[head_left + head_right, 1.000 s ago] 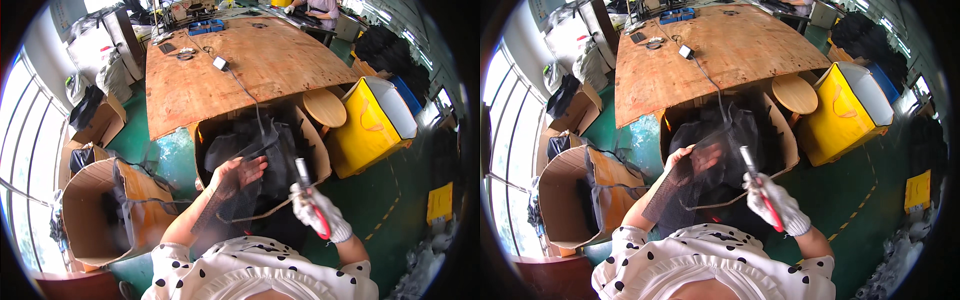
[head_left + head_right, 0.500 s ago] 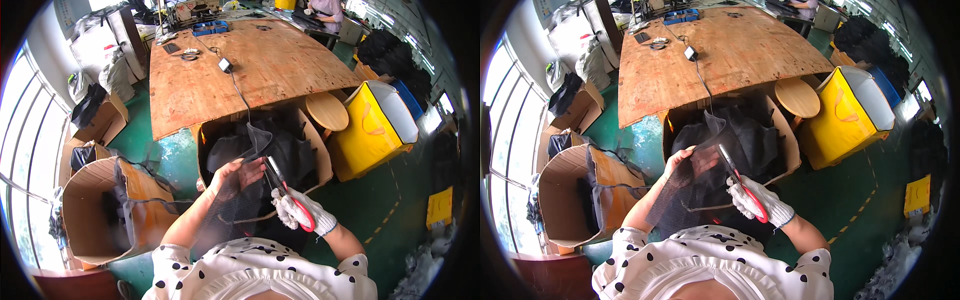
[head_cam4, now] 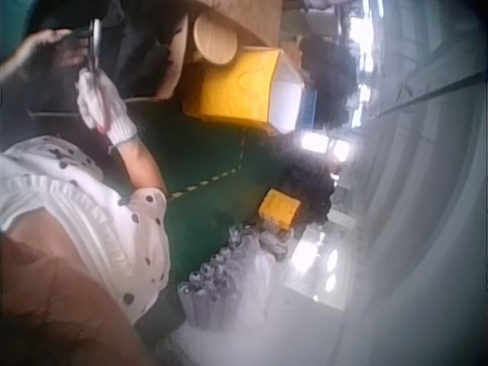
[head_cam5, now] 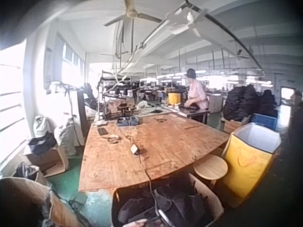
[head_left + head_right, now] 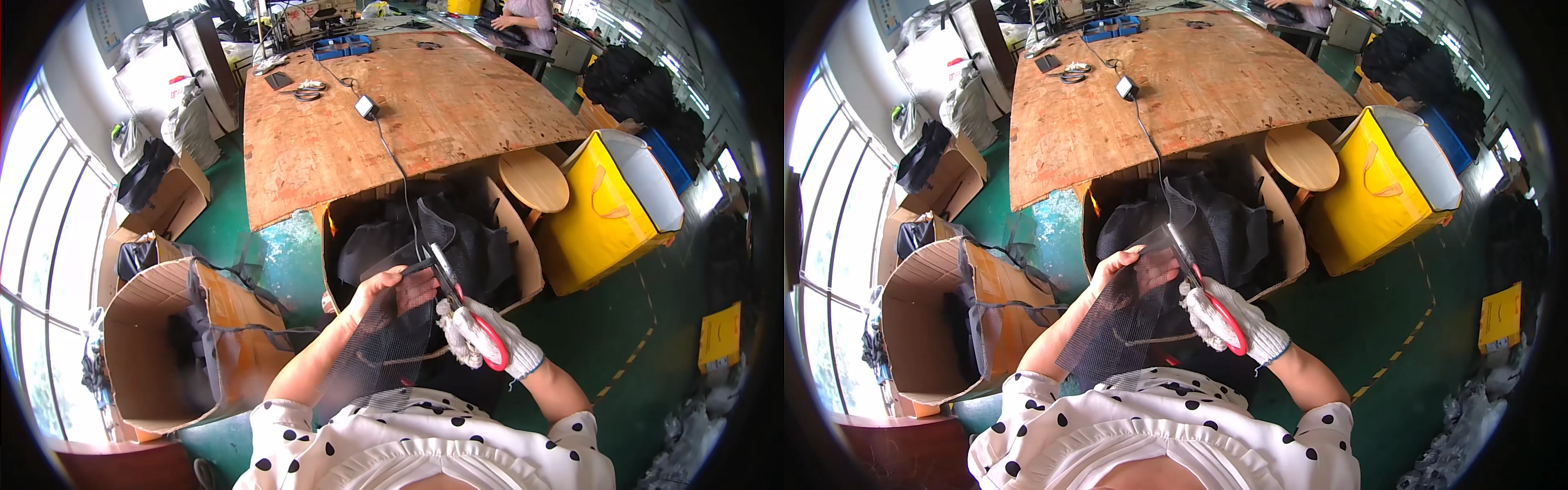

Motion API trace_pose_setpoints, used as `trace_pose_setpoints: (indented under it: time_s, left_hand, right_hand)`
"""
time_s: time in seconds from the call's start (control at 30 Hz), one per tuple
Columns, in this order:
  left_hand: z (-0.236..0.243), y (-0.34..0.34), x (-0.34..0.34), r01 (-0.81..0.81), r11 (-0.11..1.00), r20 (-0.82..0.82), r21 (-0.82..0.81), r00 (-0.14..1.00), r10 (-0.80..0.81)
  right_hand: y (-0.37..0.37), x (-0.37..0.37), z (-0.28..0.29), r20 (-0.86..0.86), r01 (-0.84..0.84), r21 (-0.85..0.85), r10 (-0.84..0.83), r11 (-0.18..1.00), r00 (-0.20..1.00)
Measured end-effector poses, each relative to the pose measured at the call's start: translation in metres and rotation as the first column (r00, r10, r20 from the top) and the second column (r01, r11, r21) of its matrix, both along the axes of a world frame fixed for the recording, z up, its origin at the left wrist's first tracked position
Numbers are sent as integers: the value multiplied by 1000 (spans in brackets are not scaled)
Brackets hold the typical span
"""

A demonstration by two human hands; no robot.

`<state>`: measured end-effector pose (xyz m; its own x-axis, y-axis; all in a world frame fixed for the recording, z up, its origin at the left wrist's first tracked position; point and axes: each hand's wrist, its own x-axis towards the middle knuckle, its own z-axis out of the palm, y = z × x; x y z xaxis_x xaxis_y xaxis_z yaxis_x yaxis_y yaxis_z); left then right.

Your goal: The person takes black mesh pieces from a box and trims excess material from their edges using shears.

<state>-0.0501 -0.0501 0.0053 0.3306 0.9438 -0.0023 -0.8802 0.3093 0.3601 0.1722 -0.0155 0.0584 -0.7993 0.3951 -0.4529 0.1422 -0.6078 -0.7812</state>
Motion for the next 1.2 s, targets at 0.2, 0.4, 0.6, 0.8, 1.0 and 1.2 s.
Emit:
trace_pose_setpoints:
  time_s: [0.2,0.4,0.6,0.8,1.0,1.2]
  left_hand:
    - [-3,5,-2,-3,1000,-28,16,1000,4]
    - [-5,15,-9,-18,1000,-117,20,993,20]
    - [19,17,9,-31,958,-676,285,702,224]
    - [34,9,15,219,752,-772,622,12,635]
    - [21,-24,-17,153,867,-807,475,-318,498]
    - [25,-22,-30,171,901,-887,399,-177,427]
  right_hand:
    - [5,-7,-8,-77,80,-74,-85,994,993]
    - [13,-8,-6,-86,148,-29,-150,989,985]
    - [23,-17,-2,-238,443,436,-375,783,896]
    - [53,-7,-15,-410,595,354,-452,722,792]
    - [49,10,47,-114,272,939,-556,209,823]
    - [51,16,49,-128,351,900,-613,258,780]
